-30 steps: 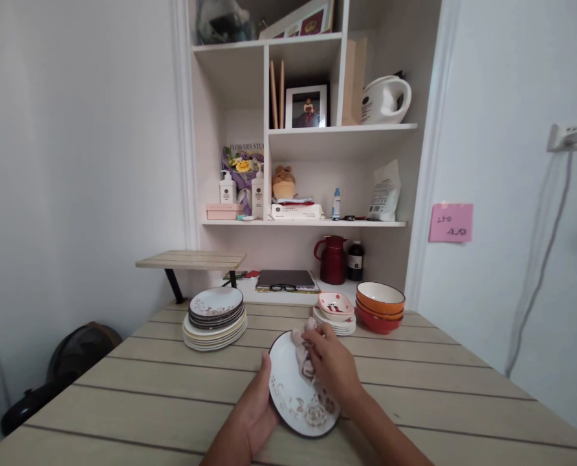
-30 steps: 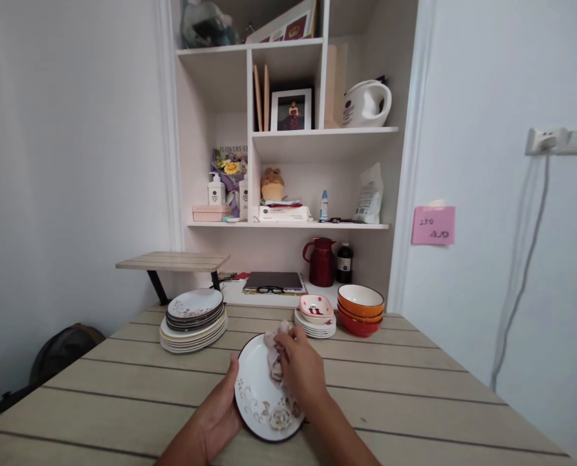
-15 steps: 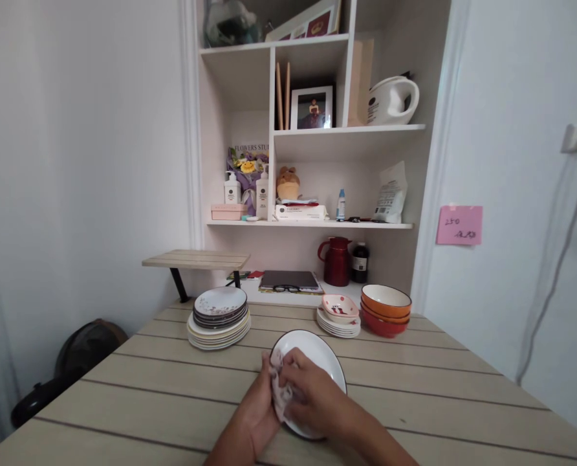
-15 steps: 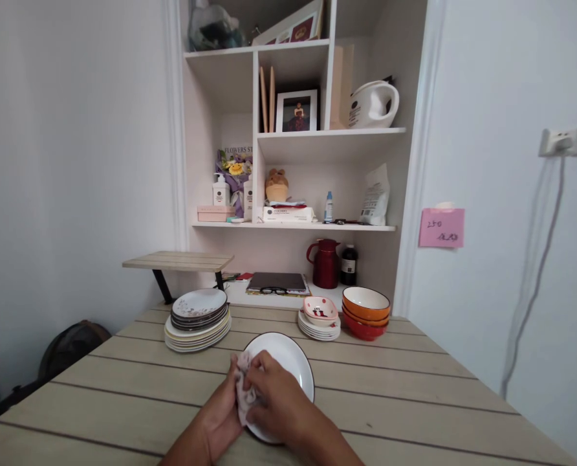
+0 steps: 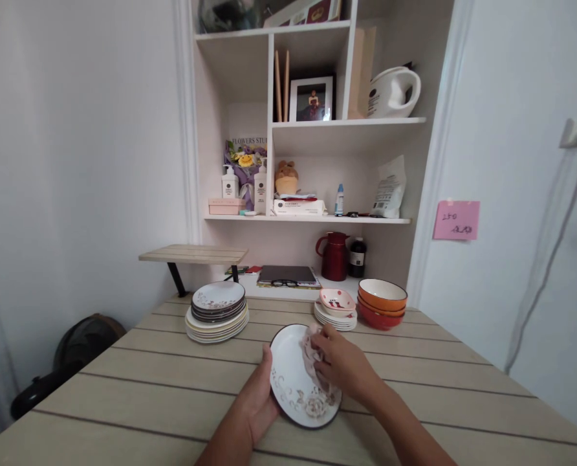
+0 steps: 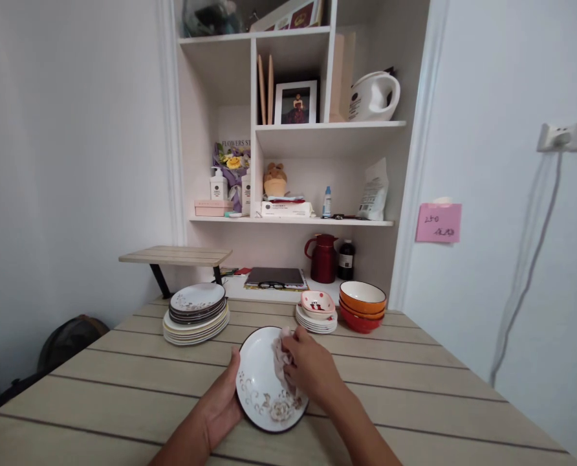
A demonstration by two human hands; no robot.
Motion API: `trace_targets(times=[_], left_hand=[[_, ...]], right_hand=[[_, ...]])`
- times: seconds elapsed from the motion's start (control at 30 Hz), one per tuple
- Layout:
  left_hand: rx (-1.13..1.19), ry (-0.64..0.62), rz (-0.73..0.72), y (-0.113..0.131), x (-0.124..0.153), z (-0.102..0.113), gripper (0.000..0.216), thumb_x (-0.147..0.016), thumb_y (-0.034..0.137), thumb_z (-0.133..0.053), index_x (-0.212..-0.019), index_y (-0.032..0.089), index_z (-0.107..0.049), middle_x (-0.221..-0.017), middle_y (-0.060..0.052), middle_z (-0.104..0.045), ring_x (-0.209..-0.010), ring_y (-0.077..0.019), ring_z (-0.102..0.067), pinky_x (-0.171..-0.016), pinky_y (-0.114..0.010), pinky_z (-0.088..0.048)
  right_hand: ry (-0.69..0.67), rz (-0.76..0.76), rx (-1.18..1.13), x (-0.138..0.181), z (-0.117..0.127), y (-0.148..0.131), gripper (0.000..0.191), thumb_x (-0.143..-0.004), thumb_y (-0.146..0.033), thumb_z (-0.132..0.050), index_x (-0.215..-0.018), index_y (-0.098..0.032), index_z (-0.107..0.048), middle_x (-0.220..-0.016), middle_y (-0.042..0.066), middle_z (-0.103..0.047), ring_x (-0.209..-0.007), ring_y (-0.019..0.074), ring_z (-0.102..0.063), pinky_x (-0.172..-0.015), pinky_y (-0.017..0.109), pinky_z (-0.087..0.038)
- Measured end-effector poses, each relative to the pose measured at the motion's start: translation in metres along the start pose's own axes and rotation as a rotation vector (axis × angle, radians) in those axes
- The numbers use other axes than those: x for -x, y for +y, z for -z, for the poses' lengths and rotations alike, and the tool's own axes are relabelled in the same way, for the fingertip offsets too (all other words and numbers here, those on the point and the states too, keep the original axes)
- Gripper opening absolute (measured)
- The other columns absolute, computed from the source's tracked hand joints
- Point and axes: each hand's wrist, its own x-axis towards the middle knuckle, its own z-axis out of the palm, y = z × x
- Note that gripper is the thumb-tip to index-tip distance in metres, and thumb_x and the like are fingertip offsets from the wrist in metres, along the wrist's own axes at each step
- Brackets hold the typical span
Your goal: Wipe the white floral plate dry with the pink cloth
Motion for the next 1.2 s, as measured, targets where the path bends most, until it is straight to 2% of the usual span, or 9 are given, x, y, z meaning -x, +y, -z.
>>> trace_targets(times=[0.17,0.3,0.4,0.53,0.63,0.77,0.9,1.03,1.2], left_hand=[[-0.013,0.015,0.008,0.0,0.0,0.001,0.071,-0.088,0.064,-0.039,-0.139,0.015,-0.048,-0.129,-0.017,-0.062,-0.126,-0.0311,-0.052,-0.111,-0.048,-0.029],[-0.003,0.036,0.025,0.0,0.001,-0.004,0.072,-0.086,0.066,-0.042,-0.134,0.013,-0.053,-0.12,-0.017,-0.067,-0.118,-0.0315,-0.058,-0.106,-0.046,-0.036],[-0.011,0.105,0.008,0.0,0.0,-0.006,0.067,-0.086,0.063,-0.047,-0.128,0.012,-0.058,-0.112,-0.017,-0.07,-0.11,-0.0308,-0.063,-0.101,-0.044,-0.041],[-0.01,0.145,0.003,-0.002,-0.004,-0.005,0.063,-0.086,0.062,-0.048,-0.129,0.017,-0.057,-0.109,-0.014,-0.072,-0.107,-0.0286,-0.064,-0.1,-0.044,-0.041],[-0.005,0.113,-0.009,-0.003,-0.005,-0.003,0.063,-0.088,0.062,-0.045,-0.132,0.018,-0.055,-0.114,-0.014,-0.07,-0.114,-0.0279,-0.061,-0.104,-0.044,-0.037],[-0.006,0.047,-0.015,-0.004,-0.004,0.002,0.064,-0.089,0.06,-0.043,-0.136,0.017,-0.051,-0.125,-0.015,-0.065,-0.123,-0.0294,-0.055,-0.109,-0.046,-0.032],[0.003,0.013,0.0,-0.005,-0.003,0.007,0.067,-0.089,0.062,-0.041,-0.139,0.018,-0.048,-0.13,-0.016,-0.061,-0.129,-0.0302,-0.049,-0.111,-0.047,-0.028],[-0.005,0.001,0.022,-0.004,-0.004,0.01,0.072,-0.088,0.065,-0.039,-0.138,0.015,-0.049,-0.128,-0.017,-0.063,-0.128,-0.0305,-0.05,-0.111,-0.048,-0.028],[-0.001,0.042,0.02,-0.001,-0.001,0.001,0.072,-0.087,0.066,-0.042,-0.132,0.012,-0.054,-0.119,-0.017,-0.067,-0.12,-0.0312,-0.057,-0.108,-0.047,-0.034]], right_hand=[[-0.277,0.124,-0.003,0.014,0.006,0.002,0.03,-0.06,-0.027,-0.073,-0.09,-0.026,-0.067,-0.098,0.001,-0.057,-0.076,0.0153,-0.053,-0.06,0.027,-0.028],[-0.318,0.248,-0.078,0.017,-0.005,-0.019,0.035,-0.061,-0.032,-0.075,-0.094,-0.029,-0.068,-0.098,-0.001,-0.056,-0.079,0.0158,-0.054,-0.06,0.026,-0.029],[-0.227,0.304,-0.151,0.013,-0.019,-0.037,0.03,-0.068,-0.031,-0.071,-0.097,-0.027,-0.066,-0.103,0.0,-0.055,-0.086,0.0159,-0.055,-0.067,0.025,-0.035],[-0.013,0.211,-0.13,0.002,-0.029,-0.049,0.027,-0.076,-0.024,-0.063,-0.103,-0.027,-0.063,-0.111,0.002,-0.055,-0.09,0.0169,-0.056,-0.076,0.027,-0.038],[0.093,0.121,-0.031,-0.007,-0.023,-0.044,0.023,-0.081,-0.026,-0.059,-0.103,-0.027,-0.064,-0.112,0.005,-0.056,-0.096,0.021,-0.056,-0.078,0.03,-0.038],[0.139,0.004,0.059,-0.01,-0.009,-0.023,0.024,-0.082,-0.022,-0.055,-0.104,-0.026,-0.064,-0.11,0.008,-0.059,-0.096,0.0235,-0.057,-0.077,0.031,-0.038],[0.006,-0.038,0.13,0.002,0.0,-0.003,0.025,-0.073,-0.016,-0.055,-0.095,-0.025,-0.066,-0.104,0.007,-0.061,-0.082,0.0214,-0.061,-0.064,0.03,-0.034],[-0.223,0.097,0.142,0.015,0.001,0.0,0.02,-0.061,-0.019,-0.064,-0.079,-0.024,-0.067,-0.092,0.003,-0.063,-0.077,0.0209,-0.06,-0.059,0.029,-0.028],[-0.229,0.243,0.014,0.018,-0.009,-0.026,0.025,-0.062,-0.025,-0.067,-0.087,-0.026,-0.067,-0.095,0.002,-0.061,-0.079,0.0193,-0.058,-0.059,0.027,-0.03]])
